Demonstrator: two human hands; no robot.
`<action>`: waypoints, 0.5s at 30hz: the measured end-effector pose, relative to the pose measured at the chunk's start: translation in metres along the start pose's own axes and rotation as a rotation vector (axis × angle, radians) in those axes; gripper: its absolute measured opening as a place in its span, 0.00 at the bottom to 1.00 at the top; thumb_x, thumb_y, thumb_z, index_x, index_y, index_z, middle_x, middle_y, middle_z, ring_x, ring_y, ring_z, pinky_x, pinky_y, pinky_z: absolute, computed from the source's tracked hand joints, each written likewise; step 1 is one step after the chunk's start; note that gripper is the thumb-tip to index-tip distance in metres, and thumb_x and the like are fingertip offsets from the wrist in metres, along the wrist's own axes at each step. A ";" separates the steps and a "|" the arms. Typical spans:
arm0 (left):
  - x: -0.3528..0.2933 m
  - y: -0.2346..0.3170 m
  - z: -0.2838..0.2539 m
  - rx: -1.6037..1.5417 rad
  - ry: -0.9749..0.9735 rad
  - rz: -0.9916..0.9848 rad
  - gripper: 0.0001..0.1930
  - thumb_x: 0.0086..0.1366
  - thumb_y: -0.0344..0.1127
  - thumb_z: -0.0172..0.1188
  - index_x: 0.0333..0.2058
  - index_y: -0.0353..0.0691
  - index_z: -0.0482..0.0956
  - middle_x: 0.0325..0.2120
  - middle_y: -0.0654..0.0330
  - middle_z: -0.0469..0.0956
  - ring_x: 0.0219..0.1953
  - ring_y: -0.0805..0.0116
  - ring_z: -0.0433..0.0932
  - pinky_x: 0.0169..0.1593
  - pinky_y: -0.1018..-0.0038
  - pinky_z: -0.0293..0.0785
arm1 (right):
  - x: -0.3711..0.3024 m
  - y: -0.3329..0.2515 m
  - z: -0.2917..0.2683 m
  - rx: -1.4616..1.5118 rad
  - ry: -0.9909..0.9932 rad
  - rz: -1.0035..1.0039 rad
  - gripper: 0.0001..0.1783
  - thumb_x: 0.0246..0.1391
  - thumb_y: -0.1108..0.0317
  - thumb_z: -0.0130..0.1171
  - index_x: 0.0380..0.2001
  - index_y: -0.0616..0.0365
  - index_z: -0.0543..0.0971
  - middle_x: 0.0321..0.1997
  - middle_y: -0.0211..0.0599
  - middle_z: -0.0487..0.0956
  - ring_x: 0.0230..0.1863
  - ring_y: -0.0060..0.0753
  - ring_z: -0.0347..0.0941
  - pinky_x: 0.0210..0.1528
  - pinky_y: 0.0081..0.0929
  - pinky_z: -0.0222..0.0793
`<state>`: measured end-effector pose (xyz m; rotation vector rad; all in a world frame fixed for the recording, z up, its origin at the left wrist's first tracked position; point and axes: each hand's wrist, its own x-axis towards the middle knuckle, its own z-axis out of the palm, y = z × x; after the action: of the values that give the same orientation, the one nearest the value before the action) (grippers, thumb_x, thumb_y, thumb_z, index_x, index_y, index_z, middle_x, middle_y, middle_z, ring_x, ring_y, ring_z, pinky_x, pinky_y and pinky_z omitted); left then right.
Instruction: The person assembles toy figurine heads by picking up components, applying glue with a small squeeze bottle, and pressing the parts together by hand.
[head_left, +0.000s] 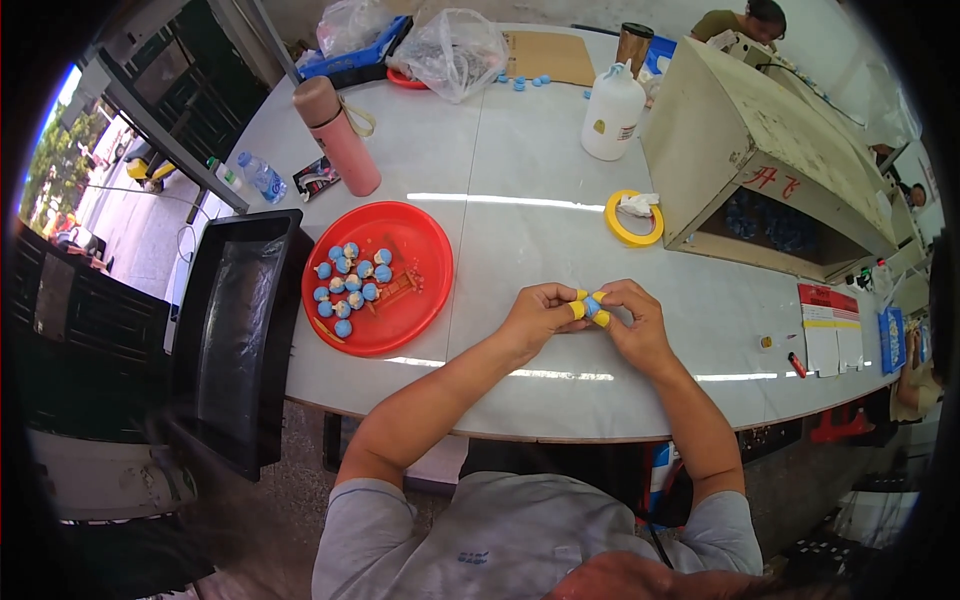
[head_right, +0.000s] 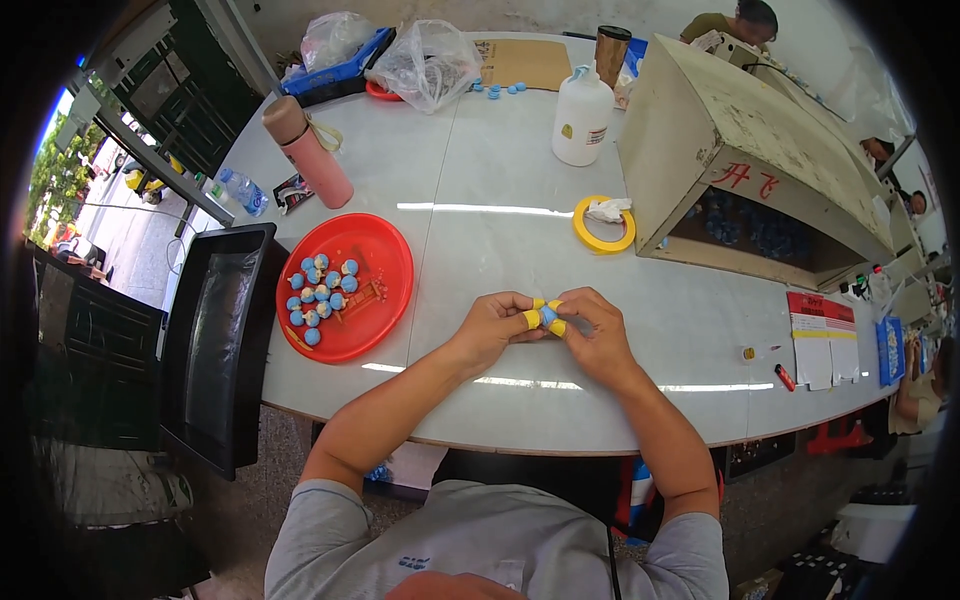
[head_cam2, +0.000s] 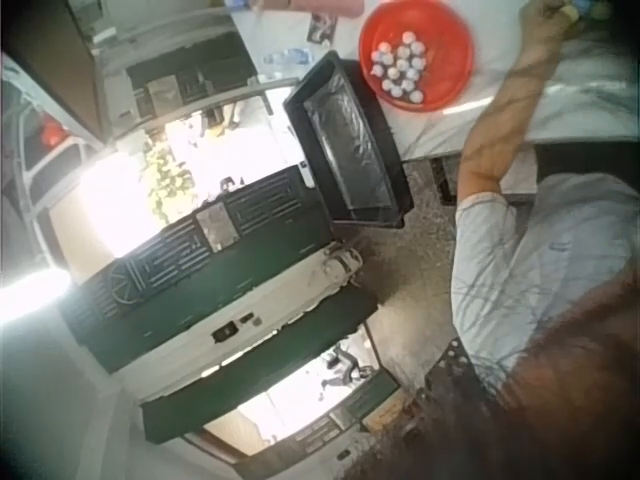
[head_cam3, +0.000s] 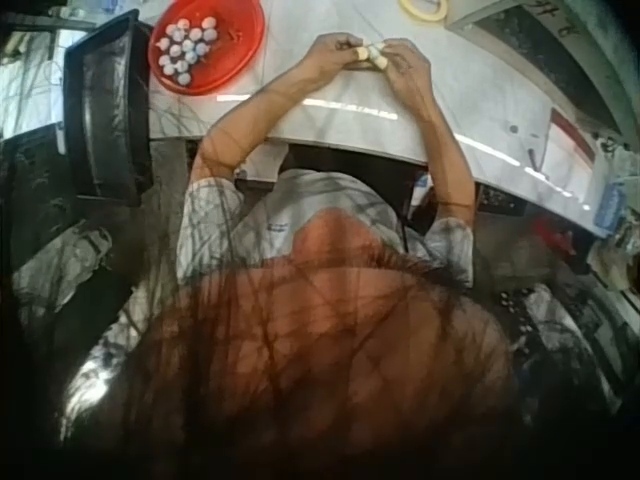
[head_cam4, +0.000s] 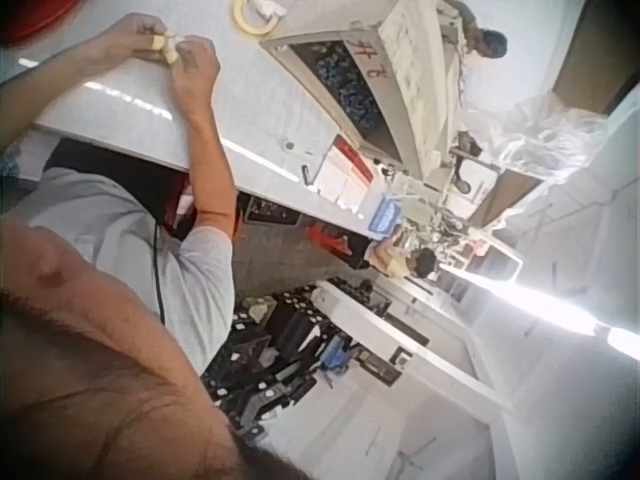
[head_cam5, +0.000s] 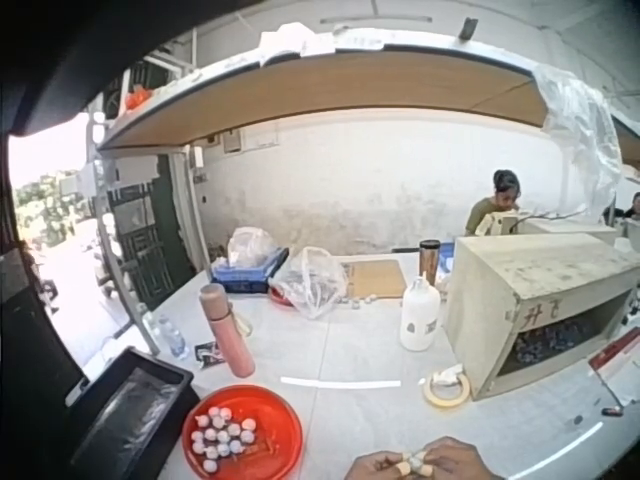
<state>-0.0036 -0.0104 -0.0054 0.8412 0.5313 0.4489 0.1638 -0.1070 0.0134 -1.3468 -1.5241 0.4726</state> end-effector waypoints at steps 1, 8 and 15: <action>0.000 0.000 0.000 0.014 -0.005 -0.005 0.09 0.64 0.25 0.58 0.42 0.27 0.74 0.40 0.53 0.77 0.41 0.66 0.80 0.46 0.77 0.79 | 0.001 0.000 0.000 0.024 -0.001 0.017 0.10 0.44 0.82 0.61 0.33 0.63 0.77 0.40 0.41 0.77 0.42 0.35 0.75 0.45 0.26 0.71; -0.001 -0.001 -0.002 0.020 -0.043 0.004 0.10 0.64 0.27 0.57 0.43 0.28 0.74 0.40 0.53 0.78 0.40 0.66 0.80 0.47 0.77 0.79 | 0.000 0.004 0.003 0.135 -0.014 0.093 0.07 0.49 0.79 0.60 0.34 0.64 0.76 0.39 0.39 0.76 0.41 0.30 0.73 0.45 0.24 0.69; 0.005 0.004 0.002 0.024 -0.011 -0.039 0.11 0.66 0.31 0.55 0.44 0.30 0.73 0.39 0.53 0.78 0.40 0.66 0.80 0.45 0.76 0.79 | -0.001 0.011 0.007 0.209 0.032 0.264 0.07 0.52 0.74 0.61 0.35 0.63 0.76 0.38 0.34 0.74 0.35 0.21 0.70 0.36 0.18 0.66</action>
<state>0.0009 -0.0063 -0.0028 0.8547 0.5428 0.4024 0.1631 -0.1027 0.0008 -1.3876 -1.2380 0.7506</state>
